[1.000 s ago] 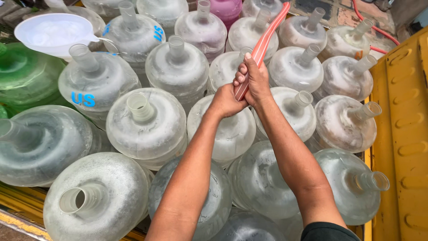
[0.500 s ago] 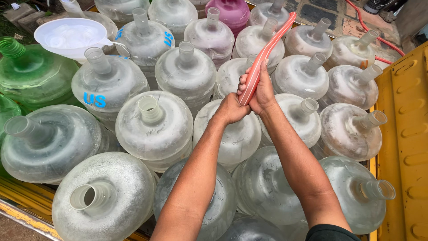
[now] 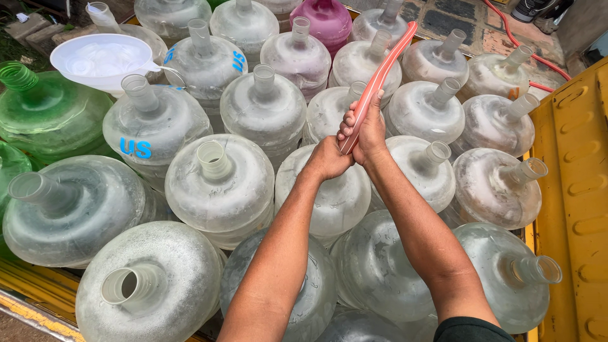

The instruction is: The person uses a red hose to fill large water jugs arranged in the back of a yellow truck. They repeatedly insert the hose into different jugs, hold it in place, and move it to the next container. A white funnel is visible on top of one jug.

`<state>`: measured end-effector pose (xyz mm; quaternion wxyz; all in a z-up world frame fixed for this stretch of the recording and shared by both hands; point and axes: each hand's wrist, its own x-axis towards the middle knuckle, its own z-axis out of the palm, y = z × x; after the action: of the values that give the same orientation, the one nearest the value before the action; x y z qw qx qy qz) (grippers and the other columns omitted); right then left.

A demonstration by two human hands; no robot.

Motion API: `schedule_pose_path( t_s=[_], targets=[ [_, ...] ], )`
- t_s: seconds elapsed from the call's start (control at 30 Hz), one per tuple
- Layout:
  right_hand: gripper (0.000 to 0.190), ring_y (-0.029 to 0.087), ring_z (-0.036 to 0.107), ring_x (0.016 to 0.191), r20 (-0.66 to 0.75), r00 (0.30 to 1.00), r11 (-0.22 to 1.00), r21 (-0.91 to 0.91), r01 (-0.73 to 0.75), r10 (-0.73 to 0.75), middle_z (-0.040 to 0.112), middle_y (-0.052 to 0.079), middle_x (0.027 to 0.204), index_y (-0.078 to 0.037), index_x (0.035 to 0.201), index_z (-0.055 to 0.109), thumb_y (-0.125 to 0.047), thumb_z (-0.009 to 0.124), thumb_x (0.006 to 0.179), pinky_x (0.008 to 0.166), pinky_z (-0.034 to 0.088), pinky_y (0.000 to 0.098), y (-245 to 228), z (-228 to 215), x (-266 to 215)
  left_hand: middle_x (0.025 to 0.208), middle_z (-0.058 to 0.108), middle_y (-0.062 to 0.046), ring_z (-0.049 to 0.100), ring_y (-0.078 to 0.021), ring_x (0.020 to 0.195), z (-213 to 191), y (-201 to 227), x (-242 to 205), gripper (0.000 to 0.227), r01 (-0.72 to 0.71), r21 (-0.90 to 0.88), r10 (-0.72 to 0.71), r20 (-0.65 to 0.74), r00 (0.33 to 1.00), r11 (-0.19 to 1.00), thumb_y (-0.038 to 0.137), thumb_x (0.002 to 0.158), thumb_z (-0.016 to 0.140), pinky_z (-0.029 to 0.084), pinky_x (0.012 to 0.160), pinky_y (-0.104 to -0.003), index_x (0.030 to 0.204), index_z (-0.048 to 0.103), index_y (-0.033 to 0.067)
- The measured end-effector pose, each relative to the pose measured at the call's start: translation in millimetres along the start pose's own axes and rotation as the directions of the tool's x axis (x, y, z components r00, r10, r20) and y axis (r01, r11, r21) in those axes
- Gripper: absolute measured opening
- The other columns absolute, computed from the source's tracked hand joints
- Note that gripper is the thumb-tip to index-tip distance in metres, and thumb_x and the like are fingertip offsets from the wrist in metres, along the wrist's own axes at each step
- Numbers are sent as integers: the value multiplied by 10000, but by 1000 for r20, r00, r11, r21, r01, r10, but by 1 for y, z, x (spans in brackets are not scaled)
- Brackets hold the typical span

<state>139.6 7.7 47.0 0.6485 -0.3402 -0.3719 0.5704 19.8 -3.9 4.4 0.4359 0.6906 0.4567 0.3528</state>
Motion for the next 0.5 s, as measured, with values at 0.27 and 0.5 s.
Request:
schedule_pose_path(
  t_s=[0.27, 0.5],
  targets=[
    [722, 124, 509, 517, -11, 1000, 1000, 4, 5, -5, 474, -7, 651, -120, 992, 481, -829, 428, 870, 475, 502, 315, 1, 0, 0, 813, 765, -143, 751, -251, 785, -1, 1, -1, 276, -4, -7, 4, 8, 1000, 1000, 253, 736, 751, 575, 746, -387, 846, 736, 0],
    [712, 116, 508, 512, -3, 1000, 1000, -7, 8, -8, 464, -13, 640, -125, 986, 483, -826, 415, 881, 464, 499, 308, 1, 1, 1, 807, 766, -128, 748, -242, 779, -2, 5, -2, 257, 31, -14, -30, 32, 999, 999, 240, 738, 746, 576, 738, -388, 845, 742, 7]
  ],
)
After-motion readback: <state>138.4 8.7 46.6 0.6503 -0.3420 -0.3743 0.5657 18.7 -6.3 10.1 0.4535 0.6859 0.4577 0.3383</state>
